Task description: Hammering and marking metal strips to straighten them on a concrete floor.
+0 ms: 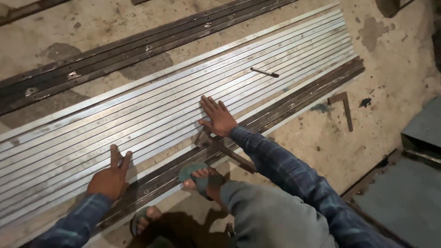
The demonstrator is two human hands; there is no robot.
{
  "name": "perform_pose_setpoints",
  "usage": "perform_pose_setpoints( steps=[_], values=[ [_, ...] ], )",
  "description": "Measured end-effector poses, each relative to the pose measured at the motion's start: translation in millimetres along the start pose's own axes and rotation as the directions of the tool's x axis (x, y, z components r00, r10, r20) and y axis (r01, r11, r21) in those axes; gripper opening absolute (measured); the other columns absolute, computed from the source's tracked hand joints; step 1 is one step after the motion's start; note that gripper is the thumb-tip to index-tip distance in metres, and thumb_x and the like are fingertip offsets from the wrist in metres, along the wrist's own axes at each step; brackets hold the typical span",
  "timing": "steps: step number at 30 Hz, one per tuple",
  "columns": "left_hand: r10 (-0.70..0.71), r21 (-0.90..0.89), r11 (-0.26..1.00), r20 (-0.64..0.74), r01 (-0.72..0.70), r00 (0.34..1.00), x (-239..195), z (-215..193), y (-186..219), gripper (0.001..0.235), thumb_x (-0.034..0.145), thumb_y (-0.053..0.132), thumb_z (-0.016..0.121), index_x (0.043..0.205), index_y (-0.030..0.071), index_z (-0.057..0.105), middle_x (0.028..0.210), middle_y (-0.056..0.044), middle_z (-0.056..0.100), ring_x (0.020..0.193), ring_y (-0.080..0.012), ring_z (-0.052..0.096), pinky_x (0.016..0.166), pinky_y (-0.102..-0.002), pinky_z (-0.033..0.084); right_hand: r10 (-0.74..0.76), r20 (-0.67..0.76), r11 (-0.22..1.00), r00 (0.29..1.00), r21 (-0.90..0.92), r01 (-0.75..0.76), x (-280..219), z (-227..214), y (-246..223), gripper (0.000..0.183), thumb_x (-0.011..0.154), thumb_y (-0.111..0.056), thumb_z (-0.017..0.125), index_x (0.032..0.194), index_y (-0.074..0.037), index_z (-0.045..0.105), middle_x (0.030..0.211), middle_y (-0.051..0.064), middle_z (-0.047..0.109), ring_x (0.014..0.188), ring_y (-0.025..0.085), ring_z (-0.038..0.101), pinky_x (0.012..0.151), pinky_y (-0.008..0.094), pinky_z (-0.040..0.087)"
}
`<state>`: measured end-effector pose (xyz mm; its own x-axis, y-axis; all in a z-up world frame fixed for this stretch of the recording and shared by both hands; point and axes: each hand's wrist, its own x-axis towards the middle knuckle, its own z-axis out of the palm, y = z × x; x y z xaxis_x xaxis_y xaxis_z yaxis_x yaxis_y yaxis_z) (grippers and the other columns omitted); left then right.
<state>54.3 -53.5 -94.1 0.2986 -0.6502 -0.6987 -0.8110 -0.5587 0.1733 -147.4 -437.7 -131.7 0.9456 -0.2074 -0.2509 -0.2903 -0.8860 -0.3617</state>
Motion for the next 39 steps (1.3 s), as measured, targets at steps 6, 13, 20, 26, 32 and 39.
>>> perform_pose_setpoints(
  steps=[6, 13, 20, 26, 32, 39],
  values=[
    [-0.028, 0.004, 1.0, 0.101, 0.027, 0.995, -14.4, 18.9, -7.6, 0.106, 0.081, 0.043, 0.081, 0.162, 0.031, 0.014, 0.172, -0.023, -0.006, 0.101, -0.0361, 0.073, 0.085, -0.045, 0.062, 0.008, 0.026, 0.999, 1.0, -0.032, -0.007, 1.9, 26.8, 16.5, 0.081, 0.103, -0.059, 0.043, 0.163, -0.009, 0.024, 0.173, 0.013, 0.014, 0.159, 0.032, 0.012, 0.125, 0.057, 0.012],
    [0.004, -0.089, 0.996, 0.145, 0.009, 0.989, -8.5, 8.3, -31.3, 0.082, 0.086, 0.046, 0.076, 0.155, 0.021, 0.04, 0.173, -0.005, 0.005, 0.131, -0.0357, 0.057, 0.106, -0.047, 0.051, 0.011, -0.028, 0.997, 1.0, -0.071, -0.013, 4.2, 22.2, 8.7, 0.083, 0.1, -0.059, 0.044, 0.163, -0.01, 0.022, 0.172, 0.011, 0.015, 0.158, 0.032, 0.014, 0.124, 0.055, 0.015],
    [-0.026, -0.145, 0.988, 0.15, 0.048, 0.988, -17.6, 7.7, -41.1, 0.076, 0.087, 0.043, 0.072, 0.153, 0.022, 0.042, 0.171, 0.002, 0.018, 0.134, -0.0322, 0.055, 0.11, -0.047, 0.047, -0.019, -0.07, 0.999, 0.997, -0.042, 0.016, 4.6, 30.0, 16.0, 0.082, 0.099, -0.059, 0.045, 0.163, -0.013, 0.024, 0.171, 0.011, 0.016, 0.157, 0.031, 0.014, 0.123, 0.053, 0.014],
    [-0.152, -0.226, 0.958, 0.113, 0.174, 0.982, -17.9, 31.4, -44.7, 0.071, 0.085, 0.053, 0.071, 0.147, 0.021, 0.055, 0.142, -0.012, 0.063, 0.131, -0.0319, 0.06, 0.112, -0.043, 0.047, -0.024, -0.124, 0.999, 0.992, -0.047, 0.019, -0.9, 25.8, 13.8, 0.08, 0.099, -0.059, 0.044, 0.163, -0.014, 0.025, 0.172, 0.008, 0.019, 0.159, 0.029, 0.016, 0.125, 0.052, 0.015],
    [-0.047, -0.241, 0.968, 0.083, 0.066, 0.995, -5.0, 77.2, -59.0, 0.068, 0.088, 0.054, 0.068, 0.145, 0.02, 0.056, 0.14, -0.015, 0.059, 0.13, -0.0382, 0.055, 0.11, -0.049, 0.042, -0.055, -0.083, 0.995, 0.995, -0.092, 0.047, 6.3, 52.1, 31.8, 0.083, 0.096, -0.061, 0.046, 0.163, -0.015, 0.023, 0.171, 0.008, 0.017, 0.156, 0.029, 0.016, 0.121, 0.056, 0.015],
    [-0.176, -0.217, 0.961, 0.01, 0.174, 0.984, -48.7, 11.5, -28.0, 0.074, 0.08, 0.058, 0.073, 0.141, 0.019, 0.061, 0.139, -0.013, 0.064, 0.13, -0.0337, 0.059, 0.109, -0.045, 0.047, -0.07, -0.2, 0.997, 0.977, -0.042, 0.062, 12.5, 47.0, 27.5, 0.083, 0.095, -0.06, 0.047, 0.161, -0.016, 0.025, 0.17, 0.007, 0.02, 0.156, 0.029, 0.018, 0.121, 0.056, 0.016]
  ],
)
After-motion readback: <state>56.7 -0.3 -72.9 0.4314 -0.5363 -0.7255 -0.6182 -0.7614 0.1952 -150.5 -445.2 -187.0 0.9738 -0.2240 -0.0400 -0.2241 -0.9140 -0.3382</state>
